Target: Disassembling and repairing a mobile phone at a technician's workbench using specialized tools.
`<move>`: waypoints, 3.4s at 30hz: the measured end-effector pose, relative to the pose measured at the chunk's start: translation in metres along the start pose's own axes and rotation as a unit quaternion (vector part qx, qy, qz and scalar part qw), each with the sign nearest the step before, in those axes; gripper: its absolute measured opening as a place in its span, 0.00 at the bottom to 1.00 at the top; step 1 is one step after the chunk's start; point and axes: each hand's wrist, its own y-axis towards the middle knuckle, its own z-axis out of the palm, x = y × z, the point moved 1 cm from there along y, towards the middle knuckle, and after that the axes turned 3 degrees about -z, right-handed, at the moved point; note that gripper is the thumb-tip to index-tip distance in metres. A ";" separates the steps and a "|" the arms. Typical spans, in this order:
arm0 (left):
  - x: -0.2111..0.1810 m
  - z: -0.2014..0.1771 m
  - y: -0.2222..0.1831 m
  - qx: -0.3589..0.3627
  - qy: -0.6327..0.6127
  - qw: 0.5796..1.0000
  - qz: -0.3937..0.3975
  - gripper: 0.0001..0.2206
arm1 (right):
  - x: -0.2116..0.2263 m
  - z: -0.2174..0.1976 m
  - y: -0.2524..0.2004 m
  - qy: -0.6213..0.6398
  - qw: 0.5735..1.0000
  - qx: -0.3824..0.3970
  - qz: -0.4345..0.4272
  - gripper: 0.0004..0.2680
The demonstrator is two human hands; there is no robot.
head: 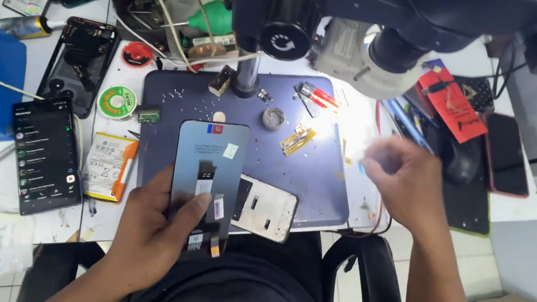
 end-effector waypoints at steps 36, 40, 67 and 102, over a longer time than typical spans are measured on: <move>0.008 0.025 -0.018 0.051 0.080 0.979 0.181 0.22 | 0.147 0.066 -0.035 0.162 0.895 -0.149 -0.388 0.01; 0.008 0.025 -0.017 0.055 0.084 0.982 0.163 0.24 | 0.143 0.072 -0.031 0.132 0.871 -0.189 -0.434 0.01; 0.001 0.010 -0.008 0.089 0.050 0.988 0.112 0.17 | 0.132 0.055 -0.021 0.146 0.888 -0.047 -0.433 0.04; -0.033 -0.007 0.025 0.240 0.024 0.968 0.075 0.14 | 0.103 0.049 -0.009 0.160 0.897 0.005 -0.412 0.06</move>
